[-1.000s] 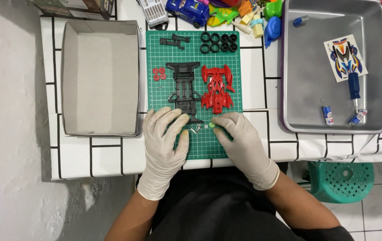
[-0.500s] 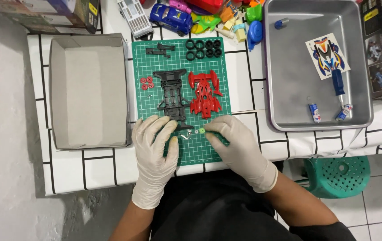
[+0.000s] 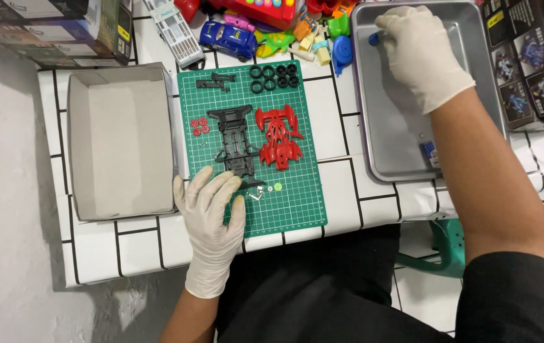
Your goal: The person opens a toy car box and removes the contents, including red and black plastic parts, wheels, and stickers. They place the parts on a green cutting mat and begin assembling the toy car by attaching wheels and other components.
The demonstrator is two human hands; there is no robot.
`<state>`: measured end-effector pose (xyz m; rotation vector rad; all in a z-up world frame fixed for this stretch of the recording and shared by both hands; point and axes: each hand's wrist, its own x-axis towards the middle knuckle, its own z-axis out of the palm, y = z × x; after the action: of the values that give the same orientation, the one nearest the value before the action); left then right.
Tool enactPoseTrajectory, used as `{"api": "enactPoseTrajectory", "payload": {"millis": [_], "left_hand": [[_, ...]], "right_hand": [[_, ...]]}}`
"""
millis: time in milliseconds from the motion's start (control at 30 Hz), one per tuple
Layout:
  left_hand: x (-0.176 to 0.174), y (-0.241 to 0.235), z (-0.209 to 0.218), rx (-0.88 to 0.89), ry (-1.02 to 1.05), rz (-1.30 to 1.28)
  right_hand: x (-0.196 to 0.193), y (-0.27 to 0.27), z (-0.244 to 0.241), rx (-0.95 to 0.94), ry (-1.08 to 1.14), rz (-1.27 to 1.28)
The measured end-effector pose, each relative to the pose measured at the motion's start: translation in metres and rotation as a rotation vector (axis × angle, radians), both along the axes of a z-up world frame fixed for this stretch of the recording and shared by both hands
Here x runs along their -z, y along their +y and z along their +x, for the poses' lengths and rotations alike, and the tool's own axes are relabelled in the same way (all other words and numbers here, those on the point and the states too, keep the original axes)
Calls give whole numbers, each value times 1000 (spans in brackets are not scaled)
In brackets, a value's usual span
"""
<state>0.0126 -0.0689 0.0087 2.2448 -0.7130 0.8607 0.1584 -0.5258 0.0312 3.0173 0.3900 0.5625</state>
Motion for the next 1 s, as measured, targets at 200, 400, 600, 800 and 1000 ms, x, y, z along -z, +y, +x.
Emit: {"api": "enactPoseTrajectory", "payload": {"millis": [200, 400, 600, 800, 1000], "left_hand": [[4, 0, 0, 17, -21, -12], [5, 0, 0, 13, -18, -41], [18, -2, 1, 22, 1, -140], [15, -2, -2, 18, 42, -89], [12, 0, -4, 26, 75, -107]], "right_hand": [[34, -19, 26, 172, 18, -433], [-64, 61, -49, 86, 154, 542], [-90, 153, -147, -11, 274, 1044], [-31, 211, -180, -198, 423, 832], [4, 229, -180, -208, 450, 664]]}}
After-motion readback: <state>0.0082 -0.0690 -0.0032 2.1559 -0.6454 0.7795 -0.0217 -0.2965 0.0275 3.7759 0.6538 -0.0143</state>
